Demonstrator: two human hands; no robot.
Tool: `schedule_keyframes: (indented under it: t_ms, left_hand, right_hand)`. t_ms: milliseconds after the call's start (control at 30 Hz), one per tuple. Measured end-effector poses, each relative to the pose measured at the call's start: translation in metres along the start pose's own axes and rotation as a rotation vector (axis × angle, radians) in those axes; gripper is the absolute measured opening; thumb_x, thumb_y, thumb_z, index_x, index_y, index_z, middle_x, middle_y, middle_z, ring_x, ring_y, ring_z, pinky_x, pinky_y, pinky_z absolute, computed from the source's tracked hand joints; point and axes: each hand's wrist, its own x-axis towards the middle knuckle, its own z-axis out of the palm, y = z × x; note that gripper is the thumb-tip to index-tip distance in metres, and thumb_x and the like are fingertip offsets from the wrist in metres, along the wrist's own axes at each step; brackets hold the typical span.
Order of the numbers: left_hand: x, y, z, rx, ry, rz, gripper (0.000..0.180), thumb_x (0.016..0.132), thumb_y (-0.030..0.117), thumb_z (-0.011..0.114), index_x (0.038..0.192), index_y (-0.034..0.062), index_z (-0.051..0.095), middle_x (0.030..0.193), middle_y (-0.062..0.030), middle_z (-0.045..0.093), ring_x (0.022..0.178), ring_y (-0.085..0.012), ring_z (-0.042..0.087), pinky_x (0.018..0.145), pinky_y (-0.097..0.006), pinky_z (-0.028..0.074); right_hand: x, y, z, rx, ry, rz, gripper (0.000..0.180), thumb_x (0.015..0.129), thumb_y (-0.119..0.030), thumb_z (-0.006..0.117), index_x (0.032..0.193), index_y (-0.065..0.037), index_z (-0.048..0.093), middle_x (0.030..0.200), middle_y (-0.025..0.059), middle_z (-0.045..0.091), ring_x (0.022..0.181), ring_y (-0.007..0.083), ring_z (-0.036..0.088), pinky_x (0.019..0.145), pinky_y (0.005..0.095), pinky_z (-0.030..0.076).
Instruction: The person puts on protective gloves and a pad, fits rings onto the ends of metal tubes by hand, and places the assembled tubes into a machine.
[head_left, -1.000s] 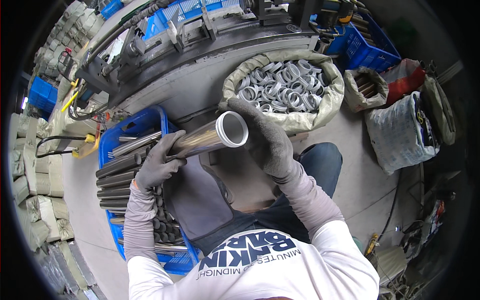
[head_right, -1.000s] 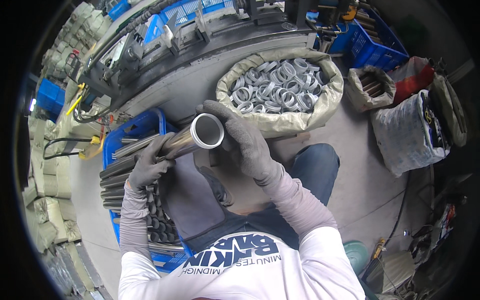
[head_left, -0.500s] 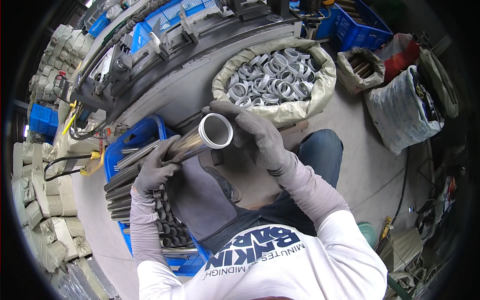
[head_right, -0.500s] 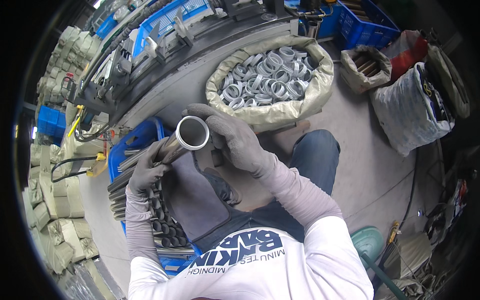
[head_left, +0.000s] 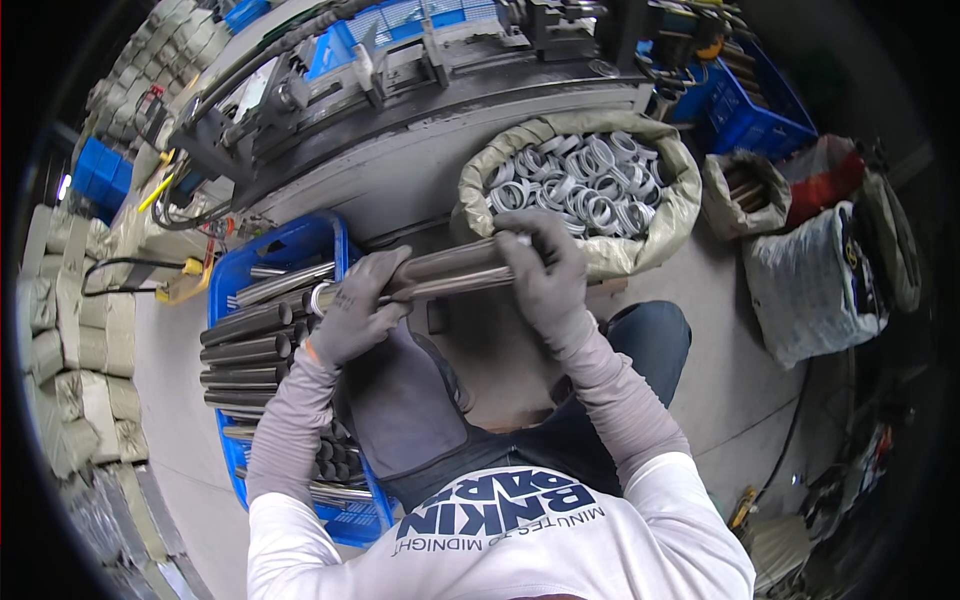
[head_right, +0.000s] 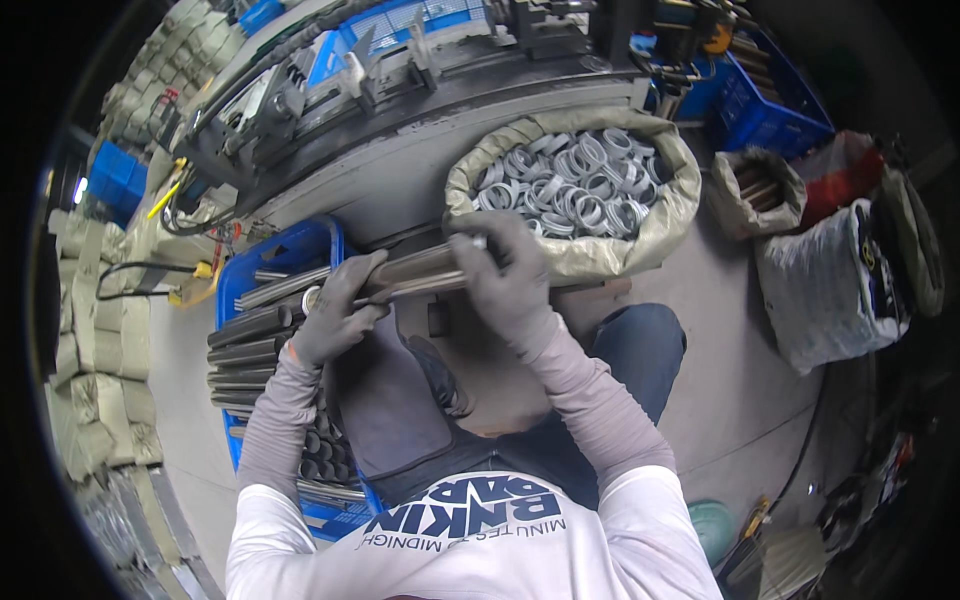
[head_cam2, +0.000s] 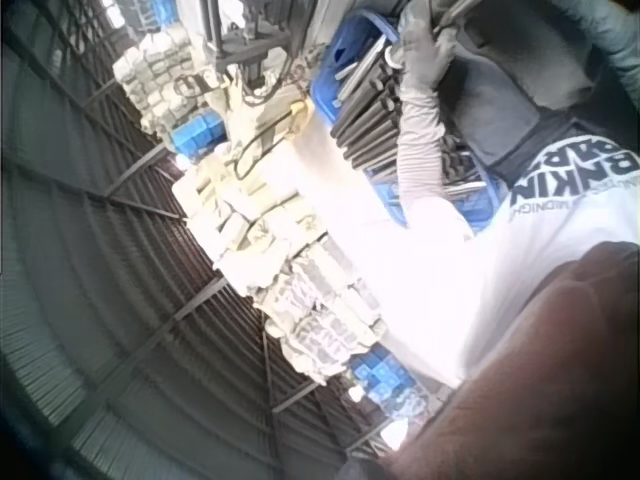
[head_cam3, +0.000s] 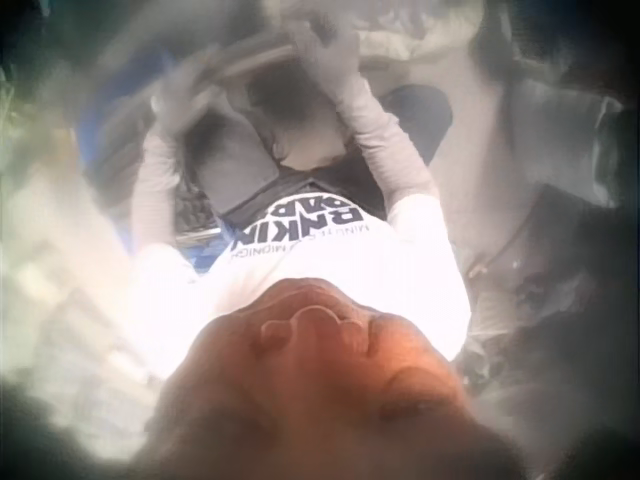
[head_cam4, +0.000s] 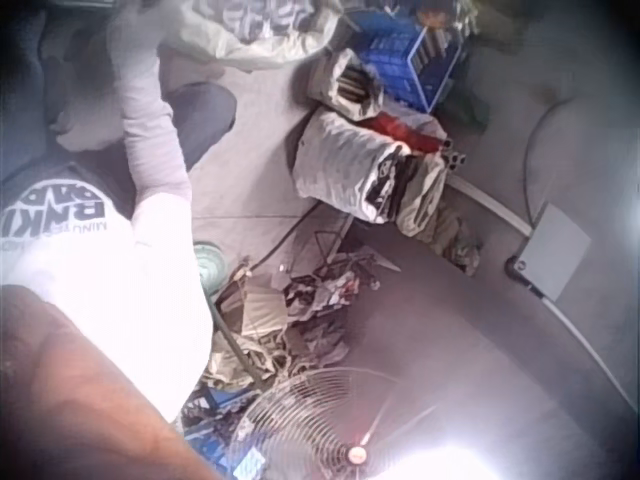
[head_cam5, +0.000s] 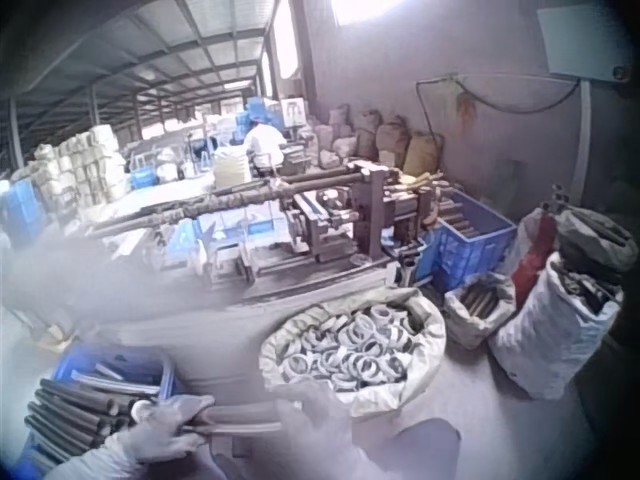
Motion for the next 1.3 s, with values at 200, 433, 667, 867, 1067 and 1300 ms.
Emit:
schedule_keyframes:
  t_ms: [200, 433, 667, 867, 1067, 1300]
  left_hand:
    - [0.088, -0.008, -0.02, 0.569, 0.212, 0.129, 0.069, 0.083, 0.013, 0.072, 0.148, 0.0051, 0.051, 0.139, -0.0219, 0.059, 0.129, -0.0425, 0.055, 0.11, -0.05, 0.043]
    - [0.275, -0.064, -0.11, 0.883, 0.556, 0.009, 0.054, 0.086, 0.014, 0.074, 0.137, 0.0133, 0.057, 0.128, -0.0154, 0.064, 0.124, -0.0339, 0.06, 0.11, -0.049, 0.045]
    - [0.351, -0.124, -0.118, 0.911, 0.504, -0.121, 0.047, 0.093, 0.019, 0.072, 0.137, 0.0124, 0.057, 0.136, -0.0154, 0.063, 0.131, -0.0337, 0.059, 0.112, -0.049, 0.045]
    - [0.349, -0.164, -0.103, 0.897, 0.335, -0.125, 0.062, 0.093, 0.021, 0.072, 0.148, 0.0116, 0.046, 0.147, -0.0146, 0.057, 0.133, -0.0356, 0.057, 0.113, -0.052, 0.043]
    - [0.276, -0.069, -0.065, 0.884, 0.426, 0.044, 0.061, 0.089, 0.02, 0.072, 0.145, 0.0053, 0.054, 0.139, -0.0174, 0.063, 0.129, -0.035, 0.06, 0.108, -0.046, 0.048]
    - [0.019, -0.059, 0.018, 0.382, 0.247, 0.058, 0.06, 0.091, 0.022, 0.073, 0.146, 0.0046, 0.057, 0.141, -0.0214, 0.061, 0.13, -0.0395, 0.058, 0.112, -0.047, 0.044]
  right_hand:
    - [0.047, 0.032, -0.034, 0.221, 0.137, 0.167, 0.051, 0.1, -0.01, 0.065, 0.148, 0.003, 0.054, 0.141, 0.0154, 0.062, 0.129, 0.0227, 0.058, 0.111, 0.0337, 0.046]
    - [0.031, 0.093, -0.065, 0.022, 0.139, 0.196, 0.042, 0.1, -0.004, 0.068, 0.139, 0.005, 0.059, 0.13, 0.0153, 0.068, 0.122, 0.0212, 0.065, 0.105, 0.034, 0.052]
    - [0.039, 0.083, -0.084, -0.041, 0.085, 0.267, 0.038, 0.101, -0.003, 0.065, 0.138, 0.005, 0.061, 0.127, 0.0138, 0.069, 0.115, 0.0199, 0.066, 0.102, 0.0332, 0.054]
    - [0.027, 0.078, -0.097, 0.059, 0.148, 0.363, 0.037, 0.103, -0.004, 0.063, 0.138, 0.006, 0.062, 0.127, 0.0144, 0.07, 0.116, 0.0197, 0.067, 0.102, 0.032, 0.054]
    - [0.038, 0.08, -0.12, -0.15, 0.228, 0.293, 0.031, 0.105, -0.011, 0.063, 0.129, 0.008, 0.068, 0.117, 0.0133, 0.074, 0.106, 0.02, 0.071, 0.096, 0.0317, 0.057]
    - [0.008, 0.065, -0.077, -0.023, -0.111, 0.361, 0.028, 0.103, -0.011, 0.065, 0.127, 0.002, 0.072, 0.113, 0.0097, 0.075, 0.098, 0.0153, 0.071, 0.091, 0.0282, 0.056]
